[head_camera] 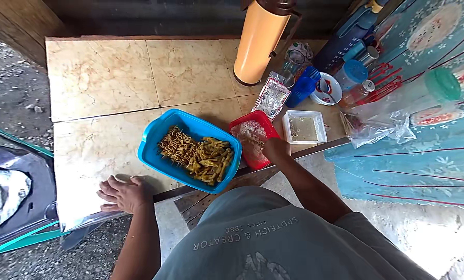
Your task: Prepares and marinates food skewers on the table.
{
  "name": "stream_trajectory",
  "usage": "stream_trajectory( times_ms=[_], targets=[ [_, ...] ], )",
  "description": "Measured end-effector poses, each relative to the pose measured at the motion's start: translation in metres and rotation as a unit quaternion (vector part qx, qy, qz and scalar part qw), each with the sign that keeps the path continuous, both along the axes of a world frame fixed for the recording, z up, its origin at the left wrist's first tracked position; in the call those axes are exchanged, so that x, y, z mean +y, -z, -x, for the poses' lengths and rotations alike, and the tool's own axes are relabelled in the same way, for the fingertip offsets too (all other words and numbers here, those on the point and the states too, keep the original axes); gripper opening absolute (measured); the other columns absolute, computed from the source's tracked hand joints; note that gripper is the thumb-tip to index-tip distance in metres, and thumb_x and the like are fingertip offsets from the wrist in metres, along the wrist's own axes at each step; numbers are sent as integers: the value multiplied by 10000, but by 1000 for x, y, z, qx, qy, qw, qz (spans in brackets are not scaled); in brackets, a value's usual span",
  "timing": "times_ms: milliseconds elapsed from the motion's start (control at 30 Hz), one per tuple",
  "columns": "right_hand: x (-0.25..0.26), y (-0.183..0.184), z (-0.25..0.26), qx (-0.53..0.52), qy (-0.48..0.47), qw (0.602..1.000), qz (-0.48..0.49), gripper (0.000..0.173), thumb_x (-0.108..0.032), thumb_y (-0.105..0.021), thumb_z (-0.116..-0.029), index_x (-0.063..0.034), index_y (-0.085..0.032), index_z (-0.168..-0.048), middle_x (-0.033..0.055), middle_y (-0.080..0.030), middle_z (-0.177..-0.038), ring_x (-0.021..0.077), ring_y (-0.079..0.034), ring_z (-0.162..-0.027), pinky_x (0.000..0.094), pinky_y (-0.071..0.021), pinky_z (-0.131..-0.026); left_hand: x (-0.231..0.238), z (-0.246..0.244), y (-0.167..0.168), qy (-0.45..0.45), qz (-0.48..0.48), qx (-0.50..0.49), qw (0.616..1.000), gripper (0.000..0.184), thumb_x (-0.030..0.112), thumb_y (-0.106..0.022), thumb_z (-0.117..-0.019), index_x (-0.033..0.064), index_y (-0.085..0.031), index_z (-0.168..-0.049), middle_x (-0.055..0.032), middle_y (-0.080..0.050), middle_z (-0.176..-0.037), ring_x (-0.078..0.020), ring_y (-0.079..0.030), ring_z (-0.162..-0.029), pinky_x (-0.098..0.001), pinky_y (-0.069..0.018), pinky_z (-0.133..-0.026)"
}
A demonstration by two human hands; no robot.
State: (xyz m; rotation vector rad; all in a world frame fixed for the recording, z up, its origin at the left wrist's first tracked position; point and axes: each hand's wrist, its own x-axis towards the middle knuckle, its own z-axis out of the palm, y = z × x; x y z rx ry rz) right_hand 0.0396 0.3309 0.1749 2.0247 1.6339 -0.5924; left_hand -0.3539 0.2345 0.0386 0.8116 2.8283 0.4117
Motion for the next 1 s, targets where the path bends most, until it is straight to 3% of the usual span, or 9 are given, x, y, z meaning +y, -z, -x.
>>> stream_trajectory(
  times_ms=[67, 167, 367, 533, 667, 767, 833, 900, 1000],
  targets=[
    [4, -3, -17, 53, 3, 999, -9, 301, -284, -593, -1024, -25, -748, -1027, 230, -721, -1120, 431, -677, -1098, 686, -508, -848, 0, 0, 2, -1, 2, -1, 1000, 614, 412, -406, -1035, 135, -377, -1582, -130, -251, -1692, -337, -159, -1583, -656, -99, -1219],
    [10, 11, -30, 99, -51, 993, 24, 309, -255, -552, -1050, -22, -753, -1074, 231, -722, -1133, 429, -670, -1123, 696, -497, -914, 0, 2, 3, -2, 4, 0, 1000, 612, 412, -410, -1034, 140, -380, -1582, -123, -251, -1693, -333, -152, -1585, -654, -94, -1222],
    [6, 18, -8, 25, -41, 995, 92, 305, -202, -535, -1029, 25, -700, -1148, 251, -680, -1245, 423, -641, -1204, 686, -492, -938, 1, 3, 7, -7, 4, 7, 1000, 609, 414, -412, -1033, 153, -386, -1582, -120, -252, -1693, -329, -167, -1582, -651, -107, -1221],
    [7, 16, 1, 3, -10, 996, 90, 309, -226, -575, -1016, 36, -706, -1113, 254, -681, -1241, 431, -644, -1193, 693, -494, -909, 1, 1, 3, -4, 4, 5, 1000, 615, 415, -422, -1030, 142, -386, -1581, -127, -249, -1693, -331, -166, -1582, -646, -106, -1223],
    [6, 5, -11, 30, -10, 999, 12, 259, -214, -585, -1015, -32, -729, -1127, 229, -705, -1199, 437, -664, -1142, 695, -506, -872, 1, -1, -6, 7, 0, -7, 1000, 619, 409, -415, -1041, 113, -376, -1583, -162, -238, -1691, -361, -153, -1581, -667, -99, -1217],
    [11, -7, -17, 9, -17, 997, -69, 278, -183, -564, -1024, 0, -700, -1184, 239, -638, -1307, 454, -651, -1150, 670, -527, -864, 0, 1, 2, 4, 4, 2, 1000, 616, 415, -408, -1032, 132, -388, -1579, -147, -258, -1687, -353, -169, -1579, -665, -109, -1214],
    [13, 5, -19, -5, -47, 991, -128, 289, -137, -541, -1030, -9, -686, -1244, 245, -617, -1342, 465, -646, -1149, 656, -536, -844, 0, 3, 5, 5, 4, 3, 1000, 617, 422, -410, -1030, 145, -388, -1580, -140, -259, -1688, -352, -167, -1580, -669, -109, -1214],
    [10, 21, -17, -2, -91, 983, -158, 289, -110, -529, -1039, -11, -687, -1259, 256, -654, -1276, 466, -651, -1143, 639, -537, -849, 0, 4, 8, 5, 0, 6, 1000, 619, 425, -416, -1026, 145, -393, -1578, -140, -259, -1687, -350, -170, -1579, -668, -113, -1212],
    [-4, 35, -13, 14, -147, 975, -165, 283, -178, -530, -1066, -9, -696, -1219, 232, -705, -1191, 426, -667, -1153, 594, -534, -914, 1, 3, 6, 1, -3, 6, 1000, 613, 418, -420, -1025, 142, -404, -1572, -139, -266, -1685, -348, -171, -1579, -663, -109, -1216]
  ],
)
